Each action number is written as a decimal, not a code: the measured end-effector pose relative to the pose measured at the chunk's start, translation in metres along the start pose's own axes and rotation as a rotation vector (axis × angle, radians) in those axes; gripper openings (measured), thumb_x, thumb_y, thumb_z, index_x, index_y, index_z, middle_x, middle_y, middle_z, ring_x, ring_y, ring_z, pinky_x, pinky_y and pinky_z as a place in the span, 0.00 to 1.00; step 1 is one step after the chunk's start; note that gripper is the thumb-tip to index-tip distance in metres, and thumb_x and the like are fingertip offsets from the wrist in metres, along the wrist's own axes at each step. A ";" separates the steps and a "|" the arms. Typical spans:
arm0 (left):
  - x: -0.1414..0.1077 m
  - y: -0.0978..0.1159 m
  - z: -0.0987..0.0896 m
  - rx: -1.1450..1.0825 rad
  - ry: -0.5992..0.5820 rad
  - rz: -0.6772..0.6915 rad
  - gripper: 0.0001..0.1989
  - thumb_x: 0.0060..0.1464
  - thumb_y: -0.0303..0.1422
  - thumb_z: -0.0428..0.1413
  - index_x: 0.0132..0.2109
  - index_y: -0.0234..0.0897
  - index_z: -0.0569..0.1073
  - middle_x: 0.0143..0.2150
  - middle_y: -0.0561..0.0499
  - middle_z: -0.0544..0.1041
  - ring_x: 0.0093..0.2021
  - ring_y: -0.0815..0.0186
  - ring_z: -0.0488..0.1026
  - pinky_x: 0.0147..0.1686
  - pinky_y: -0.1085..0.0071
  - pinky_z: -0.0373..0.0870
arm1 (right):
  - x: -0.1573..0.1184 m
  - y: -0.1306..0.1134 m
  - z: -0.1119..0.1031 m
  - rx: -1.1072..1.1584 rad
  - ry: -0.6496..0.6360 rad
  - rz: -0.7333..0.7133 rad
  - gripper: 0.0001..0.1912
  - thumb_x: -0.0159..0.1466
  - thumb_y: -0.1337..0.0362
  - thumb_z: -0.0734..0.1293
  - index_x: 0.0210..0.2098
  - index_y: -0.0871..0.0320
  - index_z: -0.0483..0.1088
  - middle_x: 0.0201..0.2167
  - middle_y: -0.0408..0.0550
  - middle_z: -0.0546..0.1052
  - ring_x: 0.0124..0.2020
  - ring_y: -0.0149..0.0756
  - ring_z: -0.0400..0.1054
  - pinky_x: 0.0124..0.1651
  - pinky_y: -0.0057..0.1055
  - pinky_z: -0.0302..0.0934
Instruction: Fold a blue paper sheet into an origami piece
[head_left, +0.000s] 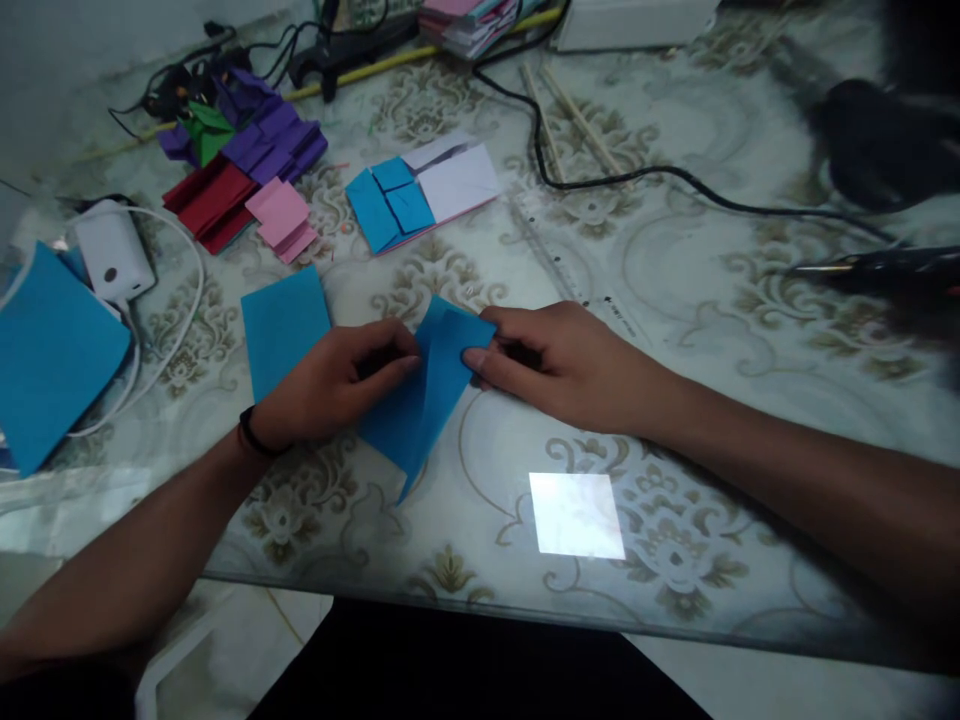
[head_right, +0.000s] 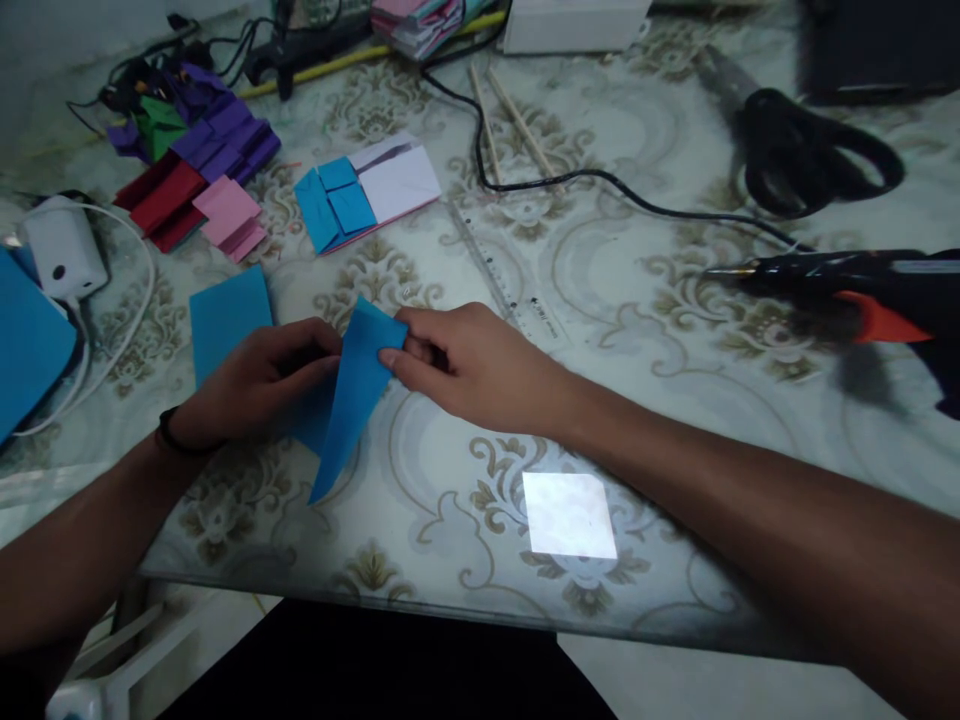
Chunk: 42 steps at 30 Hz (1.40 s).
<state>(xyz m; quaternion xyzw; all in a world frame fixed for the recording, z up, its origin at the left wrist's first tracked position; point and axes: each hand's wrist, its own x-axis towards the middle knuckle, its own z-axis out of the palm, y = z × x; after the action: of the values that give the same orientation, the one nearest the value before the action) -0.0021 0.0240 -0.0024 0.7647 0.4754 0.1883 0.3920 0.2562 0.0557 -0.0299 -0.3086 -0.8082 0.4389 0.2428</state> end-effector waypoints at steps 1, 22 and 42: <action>0.000 0.000 0.000 0.001 0.000 -0.002 0.09 0.68 0.38 0.55 0.39 0.39 0.74 0.34 0.53 0.77 0.33 0.66 0.71 0.34 0.70 0.67 | 0.000 0.000 0.000 -0.003 0.001 -0.001 0.17 0.72 0.53 0.67 0.30 0.56 0.68 0.22 0.40 0.73 0.23 0.28 0.64 0.29 0.28 0.55; -0.003 -0.005 -0.001 0.028 -0.006 -0.021 0.13 0.70 0.41 0.54 0.41 0.37 0.75 0.33 0.54 0.76 0.33 0.67 0.70 0.33 0.71 0.66 | 0.003 0.000 0.001 0.078 -0.012 -0.026 0.20 0.72 0.50 0.67 0.31 0.57 0.66 0.22 0.39 0.70 0.23 0.27 0.62 0.29 0.26 0.54; -0.004 -0.006 0.001 0.008 0.002 -0.010 0.13 0.70 0.40 0.54 0.40 0.36 0.74 0.33 0.54 0.75 0.32 0.67 0.69 0.33 0.72 0.65 | 0.003 0.001 0.002 0.036 -0.024 -0.025 0.19 0.73 0.53 0.65 0.30 0.58 0.67 0.22 0.38 0.68 0.23 0.26 0.62 0.30 0.25 0.55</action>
<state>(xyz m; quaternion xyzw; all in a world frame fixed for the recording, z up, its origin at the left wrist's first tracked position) -0.0067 0.0212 -0.0071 0.7638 0.4803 0.1851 0.3894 0.2526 0.0570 -0.0312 -0.2889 -0.8068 0.4539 0.2440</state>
